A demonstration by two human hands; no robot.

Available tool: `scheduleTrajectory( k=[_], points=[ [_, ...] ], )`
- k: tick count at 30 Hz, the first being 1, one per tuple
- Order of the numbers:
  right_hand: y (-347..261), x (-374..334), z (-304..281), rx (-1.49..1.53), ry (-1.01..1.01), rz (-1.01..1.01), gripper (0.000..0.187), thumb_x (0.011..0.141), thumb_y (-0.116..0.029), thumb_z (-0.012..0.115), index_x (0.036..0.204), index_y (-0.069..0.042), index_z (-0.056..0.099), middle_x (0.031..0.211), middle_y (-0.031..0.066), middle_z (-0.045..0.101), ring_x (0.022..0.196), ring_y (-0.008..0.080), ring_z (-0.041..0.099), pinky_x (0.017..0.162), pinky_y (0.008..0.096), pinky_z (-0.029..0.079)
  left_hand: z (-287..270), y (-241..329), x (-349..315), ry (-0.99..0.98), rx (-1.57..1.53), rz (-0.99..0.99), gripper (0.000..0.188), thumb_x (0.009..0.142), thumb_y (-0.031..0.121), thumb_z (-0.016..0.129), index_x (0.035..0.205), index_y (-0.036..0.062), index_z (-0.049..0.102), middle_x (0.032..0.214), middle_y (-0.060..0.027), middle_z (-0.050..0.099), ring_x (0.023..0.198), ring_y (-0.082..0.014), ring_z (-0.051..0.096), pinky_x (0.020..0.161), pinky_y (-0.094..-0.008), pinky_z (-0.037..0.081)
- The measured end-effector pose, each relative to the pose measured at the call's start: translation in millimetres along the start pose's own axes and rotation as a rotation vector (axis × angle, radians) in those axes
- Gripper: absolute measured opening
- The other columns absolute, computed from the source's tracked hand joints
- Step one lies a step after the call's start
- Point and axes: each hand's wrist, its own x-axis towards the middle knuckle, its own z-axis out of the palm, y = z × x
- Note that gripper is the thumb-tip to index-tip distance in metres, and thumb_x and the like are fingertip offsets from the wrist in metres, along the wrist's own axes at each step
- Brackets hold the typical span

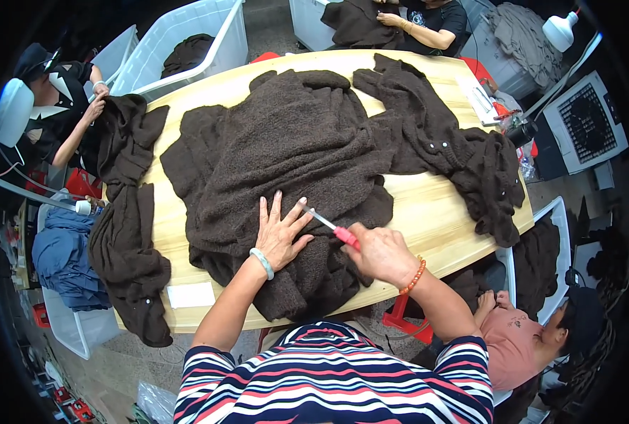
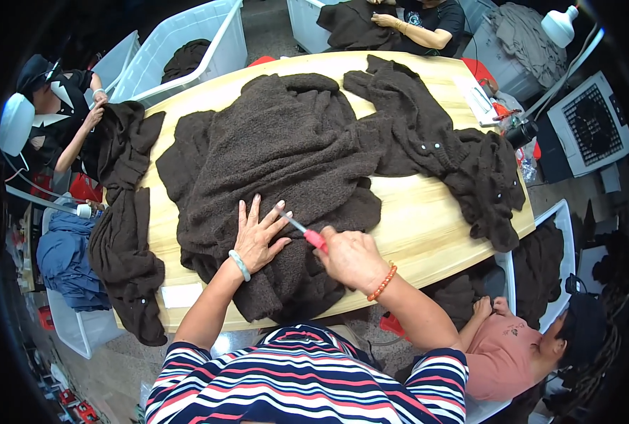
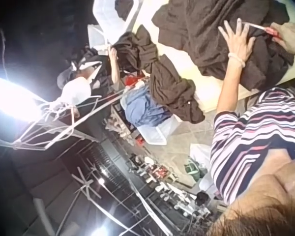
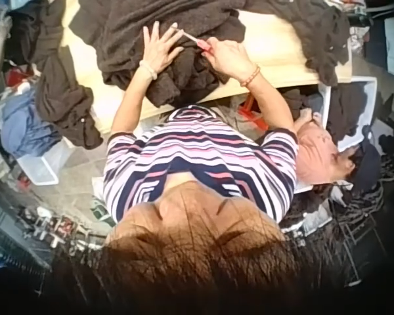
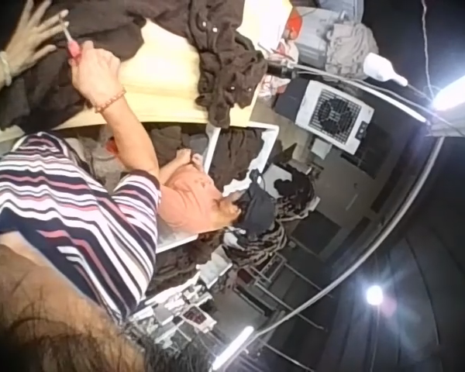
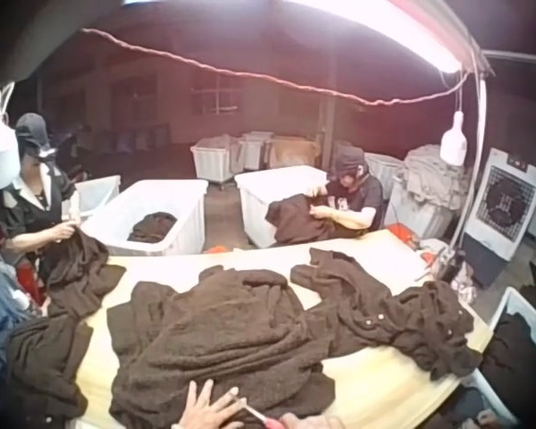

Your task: Trimming loose threads and inspecting brown knitted sweaters on a production table using thread nippers.

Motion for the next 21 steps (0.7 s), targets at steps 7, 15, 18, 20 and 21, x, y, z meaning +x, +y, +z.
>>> scheduleTrajectory(
  k=[7,15,18,20,21],
  points=[
    [-17.2,-7.7,3.5,0.023,-0.058,-0.059,0.029,0.089,-0.032,0.063,0.103,-0.006,0.058,0.075,0.0207,0.067,0.076,0.0396,0.068,0.071,0.0495,0.053,-4.7,-3.9,-23.5,0.018,-0.062,-0.031,0.061,0.084,0.034,0.070,0.139,0.0185,0.051,0.152,-0.0054,0.039,0.142,-0.0449,0.023,0.114,-0.0662,0.007],
    [-29.8,-20.5,5.0,0.060,-0.131,-0.129,0.031,0.092,-0.031,0.060,0.112,-0.008,0.059,0.075,0.0201,0.067,0.074,0.0393,0.066,0.071,0.0480,0.052,-19.4,-41.7,-73.3,0.286,-0.239,-0.281,0.050,0.087,0.018,0.069,0.133,0.0069,0.056,0.140,-0.0125,0.054,0.136,-0.0334,0.043,0.115,-0.0529,0.023],
    [-23.4,-22.9,15.1,0.103,-0.105,-0.139,0.030,0.091,-0.030,0.062,0.112,-0.009,0.059,0.075,0.0196,0.067,0.075,0.0396,0.066,0.071,0.0481,0.052,-27.1,-54.8,-78.1,0.513,-0.373,-0.396,0.037,0.086,0.008,0.068,0.122,0.0038,0.063,0.125,-0.0162,0.063,0.117,-0.0317,0.059,0.099,-0.0381,0.046],
    [-22.4,-25.4,18.4,0.119,-0.076,-0.121,0.029,0.091,-0.030,0.062,0.112,-0.010,0.059,0.075,0.0196,0.067,0.075,0.0400,0.066,0.071,0.0485,0.051,-31.4,-51.2,-63.7,0.607,-0.386,-0.420,0.037,0.085,0.006,0.068,0.121,0.0021,0.062,0.111,-0.0153,0.065,0.102,-0.0276,0.063,0.091,-0.0346,0.050],
    [-22.5,-24.6,18.2,0.140,-0.047,-0.107,0.029,0.091,-0.030,0.063,0.112,-0.011,0.059,0.075,0.0195,0.066,0.074,0.0405,0.066,0.070,0.0489,0.051,-32.9,-50.5,-57.3,0.584,-0.407,-0.427,0.037,0.083,0.008,0.071,0.119,0.0028,0.063,0.108,-0.0145,0.065,0.101,-0.0287,0.063,0.089,-0.0355,0.050]
  ],
)
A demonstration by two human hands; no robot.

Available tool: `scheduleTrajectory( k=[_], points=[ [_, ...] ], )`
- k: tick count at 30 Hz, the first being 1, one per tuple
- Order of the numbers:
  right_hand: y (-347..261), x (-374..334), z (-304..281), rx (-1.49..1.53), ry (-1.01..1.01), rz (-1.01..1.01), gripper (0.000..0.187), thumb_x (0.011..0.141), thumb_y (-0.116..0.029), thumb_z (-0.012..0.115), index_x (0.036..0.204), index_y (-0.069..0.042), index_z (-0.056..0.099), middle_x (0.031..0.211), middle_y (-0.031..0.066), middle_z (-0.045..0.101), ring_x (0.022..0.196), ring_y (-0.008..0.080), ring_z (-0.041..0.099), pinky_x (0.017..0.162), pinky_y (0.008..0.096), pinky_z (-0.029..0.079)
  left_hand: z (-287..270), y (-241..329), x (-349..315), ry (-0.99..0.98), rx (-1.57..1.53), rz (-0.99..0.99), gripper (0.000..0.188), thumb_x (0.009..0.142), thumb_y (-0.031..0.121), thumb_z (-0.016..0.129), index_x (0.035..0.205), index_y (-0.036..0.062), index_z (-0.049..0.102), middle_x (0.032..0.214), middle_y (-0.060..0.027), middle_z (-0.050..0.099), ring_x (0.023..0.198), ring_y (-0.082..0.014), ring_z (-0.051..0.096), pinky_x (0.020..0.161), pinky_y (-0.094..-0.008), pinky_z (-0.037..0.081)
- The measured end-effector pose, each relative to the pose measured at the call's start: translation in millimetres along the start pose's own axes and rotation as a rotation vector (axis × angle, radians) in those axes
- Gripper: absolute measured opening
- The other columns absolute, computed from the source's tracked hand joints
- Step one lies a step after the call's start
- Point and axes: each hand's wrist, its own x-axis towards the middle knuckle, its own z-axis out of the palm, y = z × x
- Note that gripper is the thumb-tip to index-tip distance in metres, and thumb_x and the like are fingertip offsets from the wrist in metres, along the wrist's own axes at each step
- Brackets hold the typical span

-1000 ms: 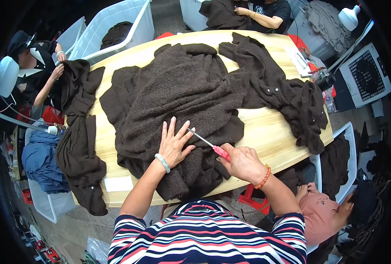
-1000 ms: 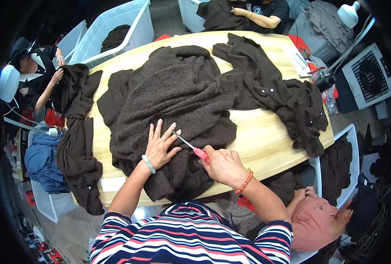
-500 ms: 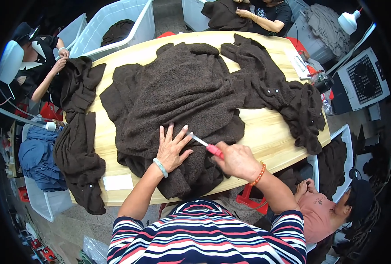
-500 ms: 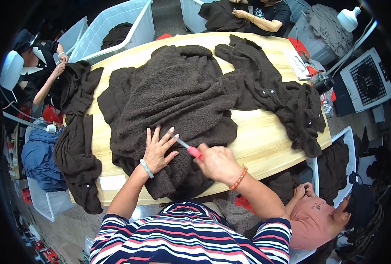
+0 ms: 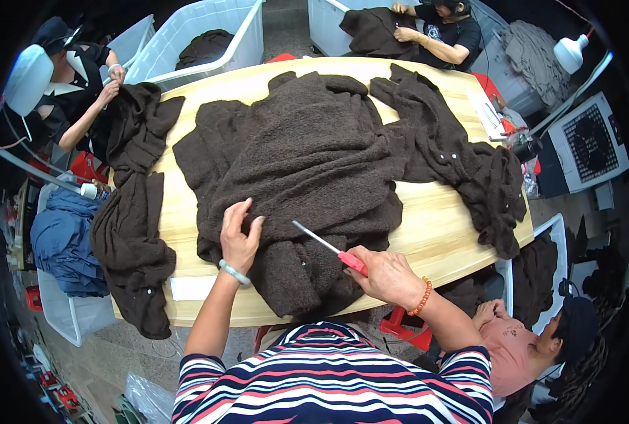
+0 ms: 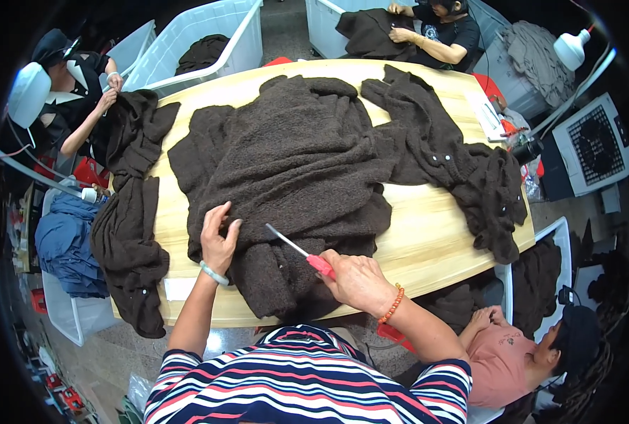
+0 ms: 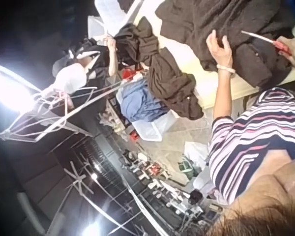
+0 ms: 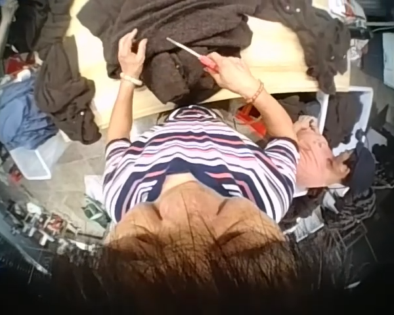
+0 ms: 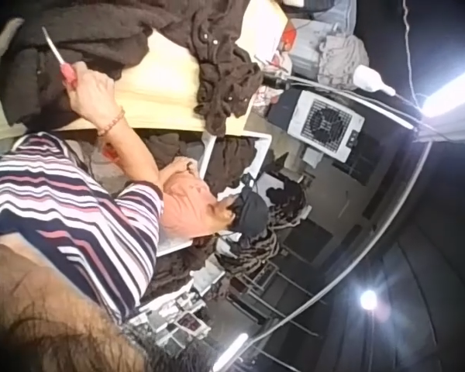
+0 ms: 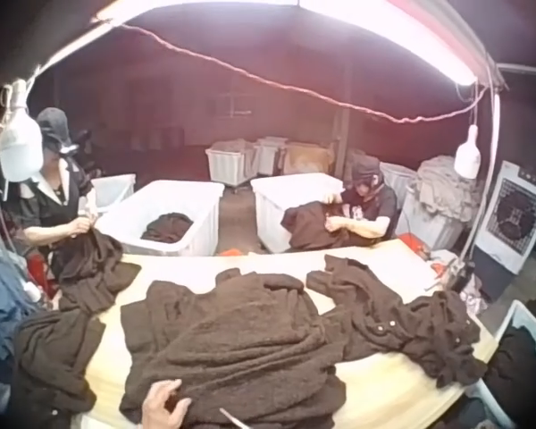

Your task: Trimming loose threads and inspecting brown knitted sweaters on a production table using thread nippers.

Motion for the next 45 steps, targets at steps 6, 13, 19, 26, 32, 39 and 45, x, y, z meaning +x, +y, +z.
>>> scheduleTrajectory(
  k=[6,13,19,26,32,39,45],
  points=[
    [6.6,-0.9,-18.8,-0.155,0.101,0.197,0.031,0.091,-0.033,0.062,0.115,-0.013,0.058,0.075,0.0205,0.066,0.076,0.0418,0.066,0.072,0.0505,0.051,26.6,4.1,16.6,-0.087,-0.127,-0.088,0.017,0.081,0.009,0.071,0.095,0.0008,0.069,0.085,-0.0140,0.065,0.081,-0.0303,0.066,0.074,-0.0354,0.051],
    [-16.1,4.9,-11.1,-0.162,-0.021,0.143,0.027,0.089,-0.030,0.063,0.107,-0.010,0.058,0.076,0.0205,0.067,0.077,0.0408,0.066,0.072,0.0512,0.052,36.3,-12.4,12.6,-0.225,-0.186,-0.157,0.026,0.080,0.011,0.067,0.104,-0.0008,0.068,0.087,-0.0109,0.069,0.079,-0.0172,0.065,0.076,-0.0287,0.050],
    [-45.5,17.3,5.5,-0.109,-0.119,-0.034,0.029,0.090,-0.031,0.062,0.105,-0.007,0.058,0.076,0.0212,0.067,0.076,0.0407,0.067,0.072,0.0497,0.053,33.8,-41.7,9.6,-0.331,-0.626,-0.429,0.021,0.082,0.003,0.065,0.101,-0.0025,0.069,0.084,0.0014,0.069,0.073,-0.0054,0.057,0.069,-0.0211,0.046],
    [-28.4,23.7,-11.8,-0.243,0.112,0.151,0.027,0.089,-0.031,0.064,0.100,-0.007,0.058,0.071,0.0201,0.067,0.072,0.0401,0.068,0.066,0.0509,0.054,8.4,-44.3,5.1,-0.438,-0.980,-0.592,0.022,0.089,0.004,0.068,0.110,0.0000,0.068,0.101,-0.0013,0.069,0.088,-0.0070,0.063,0.083,-0.0224,0.050],
    [10.3,10.9,-30.8,-0.328,0.244,0.310,0.024,0.090,-0.029,0.063,0.100,-0.008,0.059,0.073,0.0200,0.066,0.074,0.0411,0.066,0.069,0.0507,0.052,11.6,-51.1,2.5,-0.486,-0.977,-0.560,0.021,0.088,0.001,0.069,0.109,-0.0001,0.067,0.101,-0.0007,0.069,0.088,-0.0062,0.063,0.081,-0.0215,0.051],
    [-47.5,14.5,-10.3,-0.175,-0.046,0.133,0.031,0.090,-0.036,0.064,0.110,-0.012,0.061,0.075,0.0188,0.067,0.075,0.0409,0.067,0.070,0.0498,0.052,16.2,-46.3,4.8,-0.470,-0.937,-0.558,0.020,0.090,0.004,0.067,0.109,-0.0006,0.068,0.101,0.0003,0.069,0.089,-0.0057,0.061,0.082,-0.0212,0.049],
    [-58.9,25.9,4.4,-0.219,-0.176,0.044,0.032,0.090,-0.034,0.063,0.113,-0.011,0.059,0.075,0.0192,0.067,0.073,0.0391,0.067,0.070,0.0488,0.052,8.5,-61.7,-6.4,-0.387,-1.080,-0.599,0.022,0.091,0.001,0.062,0.112,-0.0031,0.067,0.105,-0.0024,0.069,0.091,-0.0082,0.062,0.086,-0.0226,0.049]
  ],
)
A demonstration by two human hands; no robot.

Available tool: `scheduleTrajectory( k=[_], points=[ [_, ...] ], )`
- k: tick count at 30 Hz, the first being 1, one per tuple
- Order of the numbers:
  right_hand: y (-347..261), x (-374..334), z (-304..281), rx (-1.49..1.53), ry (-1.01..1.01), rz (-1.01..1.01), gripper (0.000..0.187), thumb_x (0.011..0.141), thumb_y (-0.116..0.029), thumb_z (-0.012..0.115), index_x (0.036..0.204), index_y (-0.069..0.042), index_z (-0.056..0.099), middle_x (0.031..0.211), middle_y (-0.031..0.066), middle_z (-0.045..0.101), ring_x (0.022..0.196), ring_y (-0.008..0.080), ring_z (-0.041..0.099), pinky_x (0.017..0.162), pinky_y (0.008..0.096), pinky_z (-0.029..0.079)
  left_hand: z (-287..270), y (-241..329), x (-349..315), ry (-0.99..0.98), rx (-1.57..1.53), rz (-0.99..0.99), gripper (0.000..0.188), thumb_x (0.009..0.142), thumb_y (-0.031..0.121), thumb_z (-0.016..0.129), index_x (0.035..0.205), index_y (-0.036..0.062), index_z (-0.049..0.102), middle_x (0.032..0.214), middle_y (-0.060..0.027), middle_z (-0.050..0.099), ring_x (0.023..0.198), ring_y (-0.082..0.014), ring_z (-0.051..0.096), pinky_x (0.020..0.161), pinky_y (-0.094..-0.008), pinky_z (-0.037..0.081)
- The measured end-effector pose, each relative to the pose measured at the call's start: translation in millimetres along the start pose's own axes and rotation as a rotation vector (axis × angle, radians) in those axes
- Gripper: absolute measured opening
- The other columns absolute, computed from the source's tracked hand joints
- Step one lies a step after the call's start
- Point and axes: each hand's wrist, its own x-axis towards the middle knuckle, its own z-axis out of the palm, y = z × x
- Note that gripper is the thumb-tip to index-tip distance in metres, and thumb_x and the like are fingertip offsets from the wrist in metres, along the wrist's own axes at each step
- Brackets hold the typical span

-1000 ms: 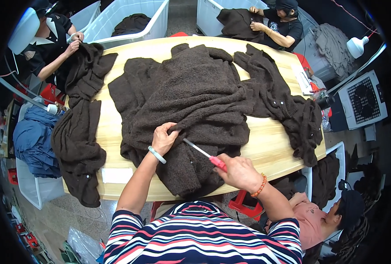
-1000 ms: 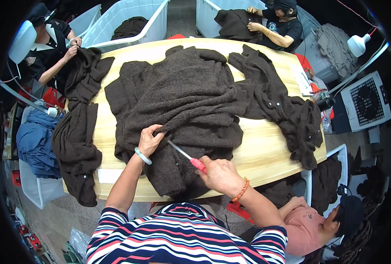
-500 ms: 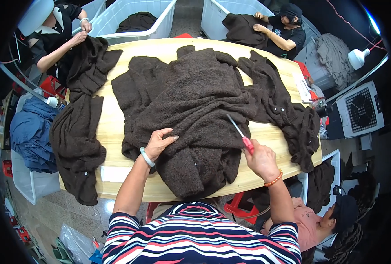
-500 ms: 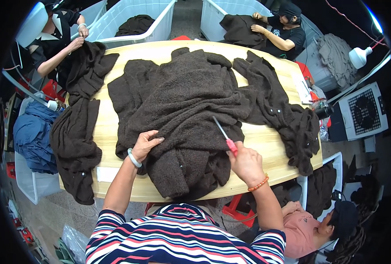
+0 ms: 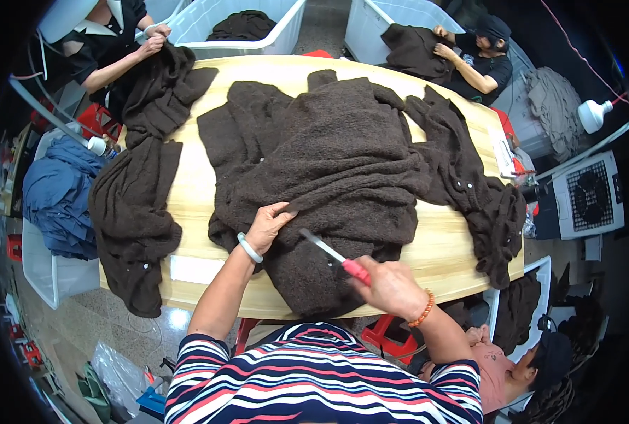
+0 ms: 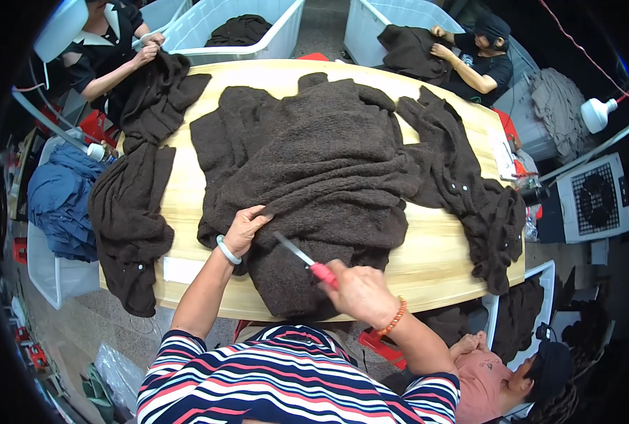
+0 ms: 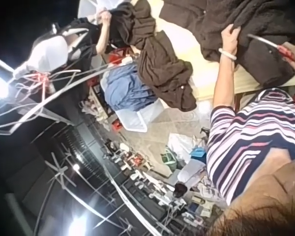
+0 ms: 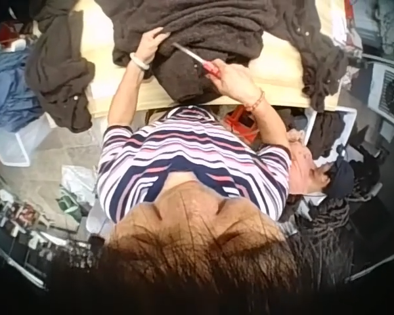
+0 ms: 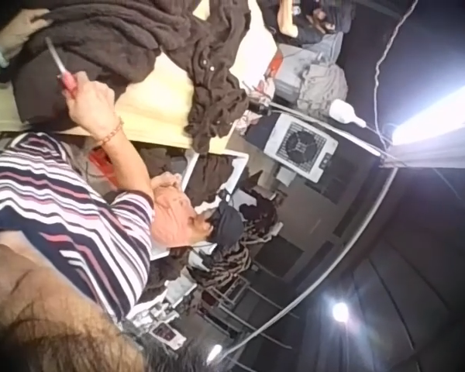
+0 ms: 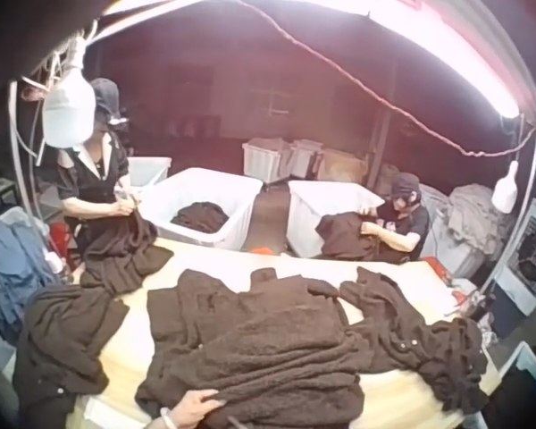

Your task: Trimming loose threads and inspecting brown knitted sweaters on a production table using thread nippers.

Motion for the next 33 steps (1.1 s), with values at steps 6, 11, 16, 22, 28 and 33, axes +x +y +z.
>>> scheduleTrajectory(
  k=[6,11,16,22,28,33],
  points=[
    [-14.2,-0.1,-4.0,-0.002,-0.073,-0.039,0.029,0.090,-0.029,0.063,0.109,-0.008,0.060,0.073,0.0209,0.067,0.073,0.0403,0.067,0.067,0.0494,0.052,-0.5,-9.1,-8.2,0.067,0.097,0.045,0.018,0.092,-0.001,0.060,0.109,-0.0025,0.067,0.106,-0.0017,0.068,0.094,-0.0076,0.062,0.084,-0.0216,0.048],
    [-3.5,6.0,7.3,0.150,0.084,-0.075,0.030,0.087,-0.023,0.067,0.113,-0.010,0.060,0.078,0.0198,0.067,0.074,0.0406,0.065,0.067,0.0477,0.052,-21.0,-6.8,-27.9,0.742,0.840,0.493,0.025,0.068,0.000,0.068,0.092,0.0062,0.072,0.096,-0.0101,0.065,0.101,-0.0296,0.059,0.093,-0.0348,0.044],
    [6.8,3.6,7.2,0.158,0.100,-0.069,0.028,0.088,-0.024,0.066,0.112,-0.010,0.060,0.080,0.0196,0.067,0.077,0.0403,0.065,0.069,0.0472,0.051,-90.7,-47.2,-36.4,0.831,-0.144,-0.020,0.014,0.084,-0.001,0.067,0.097,0.0008,0.070,0.101,-0.0069,0.068,0.096,-0.0169,0.063,0.088,-0.0307,0.050],
    [17.7,4.7,16.2,0.203,0.012,-0.111,0.027,0.088,-0.024,0.067,0.110,-0.010,0.060,0.079,0.0195,0.066,0.076,0.0399,0.065,0.069,0.0471,0.052,-56.6,-9.1,-28.8,0.843,0.134,0.077,0.017,0.082,-0.002,0.064,0.097,0.0009,0.069,0.098,-0.0069,0.069,0.092,-0.0184,0.063,0.085,-0.0310,0.050],
    [28.2,4.3,23.6,0.215,0.019,-0.168,0.024,0.088,-0.024,0.065,0.107,-0.010,0.061,0.082,0.0174,0.068,0.076,0.0384,0.066,0.069,0.0469,0.052,-21.9,44.7,-25.4,0.740,1.476,0.291,0.024,0.074,0.008,0.065,0.097,0.0074,0.071,0.118,-0.0161,0.065,0.113,-0.0324,0.056,0.098,-0.0438,0.040],
    [41.8,4.5,31.8,0.199,0.047,-0.192,0.021,0.088,-0.021,0.064,0.103,-0.007,0.060,0.082,0.0174,0.068,0.076,0.0371,0.067,0.068,0.0461,0.053,-30.3,13.3,-9.8,0.761,1.484,0.311,0.022,0.073,0.007,0.064,0.094,0.0063,0.072,0.111,-0.0139,0.068,0.106,-0.0348,0.058,0.094,-0.0433,0.046]
  ],
)
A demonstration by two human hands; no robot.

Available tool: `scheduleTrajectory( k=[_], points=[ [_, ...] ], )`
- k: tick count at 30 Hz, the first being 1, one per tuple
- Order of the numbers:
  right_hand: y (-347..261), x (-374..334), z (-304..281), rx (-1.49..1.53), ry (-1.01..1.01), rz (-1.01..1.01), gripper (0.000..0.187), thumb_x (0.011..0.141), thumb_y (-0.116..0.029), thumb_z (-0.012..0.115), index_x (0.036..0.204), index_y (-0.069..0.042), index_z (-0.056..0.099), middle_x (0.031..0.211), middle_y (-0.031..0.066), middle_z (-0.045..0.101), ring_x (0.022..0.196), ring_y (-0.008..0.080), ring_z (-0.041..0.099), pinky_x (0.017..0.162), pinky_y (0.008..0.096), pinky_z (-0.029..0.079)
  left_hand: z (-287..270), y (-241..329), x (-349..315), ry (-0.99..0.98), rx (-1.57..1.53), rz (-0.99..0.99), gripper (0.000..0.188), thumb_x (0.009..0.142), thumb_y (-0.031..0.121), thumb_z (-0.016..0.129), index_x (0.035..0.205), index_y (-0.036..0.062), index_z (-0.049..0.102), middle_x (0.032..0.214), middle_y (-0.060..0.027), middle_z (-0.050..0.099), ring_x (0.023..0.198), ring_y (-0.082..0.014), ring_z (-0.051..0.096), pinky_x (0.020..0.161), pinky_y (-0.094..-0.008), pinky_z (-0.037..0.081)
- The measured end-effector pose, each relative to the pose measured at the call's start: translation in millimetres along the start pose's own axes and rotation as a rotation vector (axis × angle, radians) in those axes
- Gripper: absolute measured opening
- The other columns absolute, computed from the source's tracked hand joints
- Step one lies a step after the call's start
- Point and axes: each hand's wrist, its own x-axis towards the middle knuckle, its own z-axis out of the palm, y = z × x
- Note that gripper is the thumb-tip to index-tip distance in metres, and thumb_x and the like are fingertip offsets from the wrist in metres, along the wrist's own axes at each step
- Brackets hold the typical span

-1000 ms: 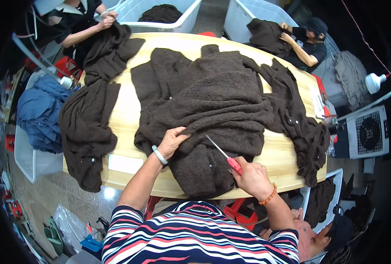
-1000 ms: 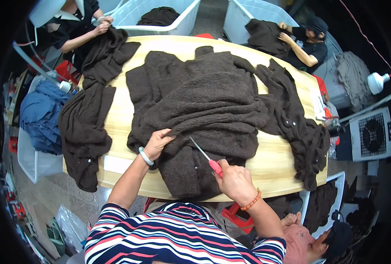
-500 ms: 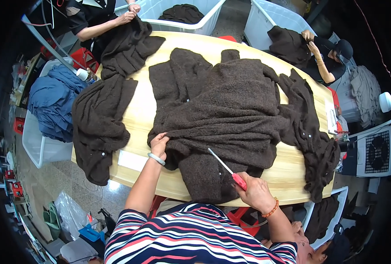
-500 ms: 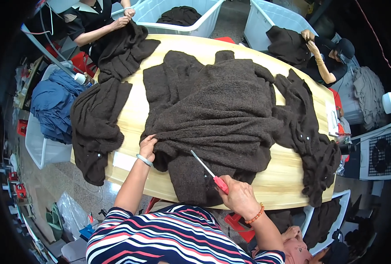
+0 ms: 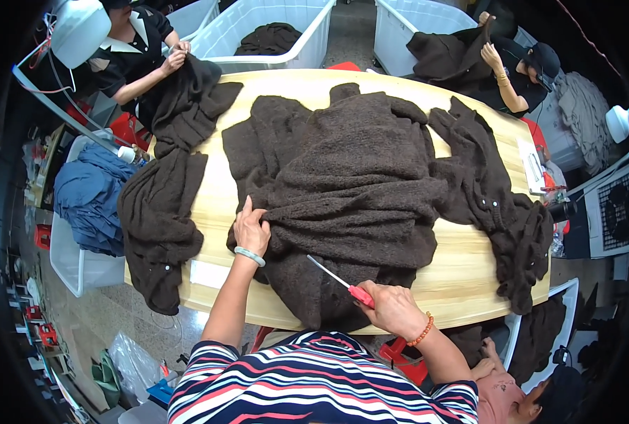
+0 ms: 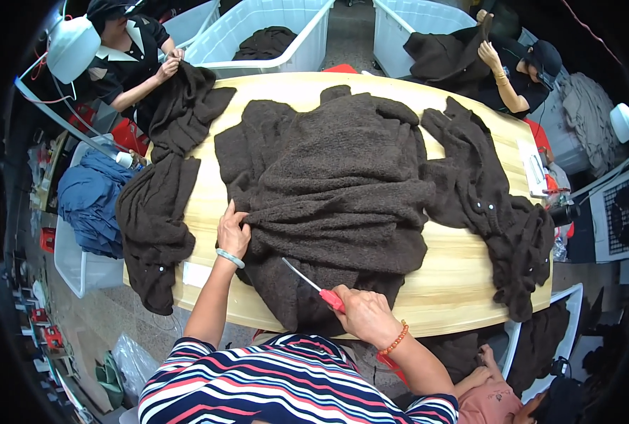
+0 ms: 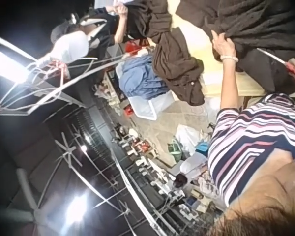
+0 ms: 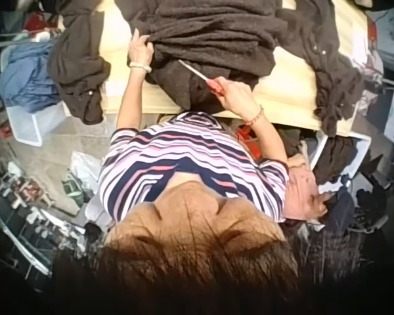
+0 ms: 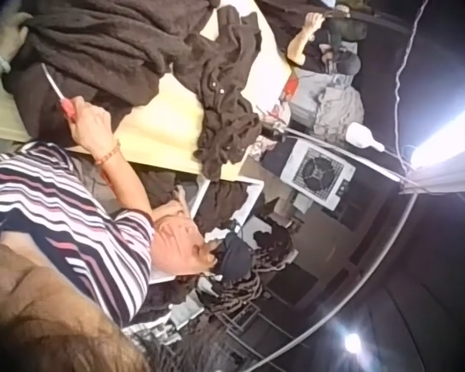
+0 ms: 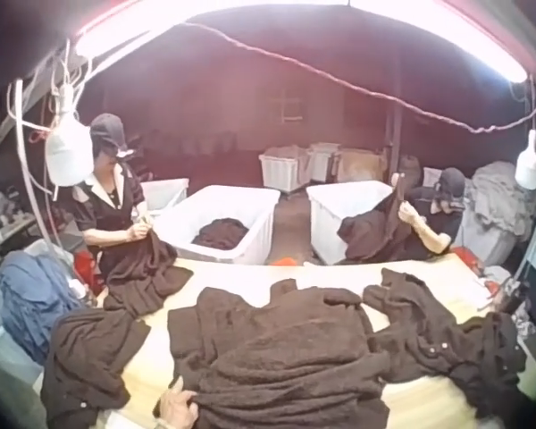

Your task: Trimming loose threads and inspecting brown knitted sweaters on a production table using thread nippers.

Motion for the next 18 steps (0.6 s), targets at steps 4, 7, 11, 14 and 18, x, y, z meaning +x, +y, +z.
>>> scheduleTrajectory(
  k=[4,7,11,14,18],
  points=[
    [4.9,-6.0,-6.5,0.002,0.003,-0.001,0.021,0.088,-0.022,0.064,0.102,-0.006,0.060,0.082,0.0180,0.068,0.077,0.0370,0.067,0.069,0.0461,0.053,6.1,-16.4,-2.4,0.026,-0.151,-0.079,0.025,0.071,0.007,0.062,0.094,0.0080,0.072,0.101,-0.0126,0.068,0.106,-0.0339,0.058,0.096,-0.0419,0.045],
    [19.9,-11.3,-9.4,0.035,0.055,0.041,0.023,0.087,-0.021,0.064,0.102,-0.005,0.058,0.082,0.0187,0.068,0.079,0.0375,0.067,0.070,0.0465,0.053,-17.2,19.5,17.1,0.133,-0.314,-0.001,0.028,0.071,0.000,0.058,0.095,0.0076,0.071,0.101,-0.0134,0.067,0.110,-0.0326,0.057,0.098,-0.0411,0.044],
    [35.5,0.0,-12.7,0.033,-0.003,-0.043,0.028,0.089,-0.025,0.062,0.110,-0.008,0.058,0.088,0.0167,0.069,0.084,0.0368,0.067,0.071,0.0465,0.052,-93.9,164.6,33.8,0.168,-0.530,0.404,0.027,0.072,-0.007,0.057,0.093,0.0051,0.070,0.100,-0.0110,0.066,0.110,-0.0340,0.058,0.102,-0.0452,0.042],
    [42.7,18.2,-22.4,-0.059,0.098,-0.149,0.032,0.085,-0.019,0.062,0.112,-0.004,0.056,0.086,0.0200,0.067,0.084,0.0377,0.067,0.071,0.0455,0.054,-127.2,244.2,8.9,-0.088,-0.745,0.855,0.027,0.069,-0.003,0.063,0.092,0.0085,0.071,0.097,-0.0109,0.066,0.104,-0.0354,0.061,0.097,-0.0505,0.045],
    [101.1,-7.2,-33.3,0.672,0.513,-0.418,0.053,0.096,-0.018,0.051,0.146,-0.005,0.041,0.152,0.0117,0.038,0.140,0.0209,0.035,0.118,0.0325,0.024,-118.6,321.4,-31.9,-0.576,-0.832,1.369,0.026,0.065,0.008,0.069,0.091,0.0117,0.071,0.095,-0.0069,0.065,0.109,-0.0309,0.061,0.100,-0.0488,0.044]
  ],
)
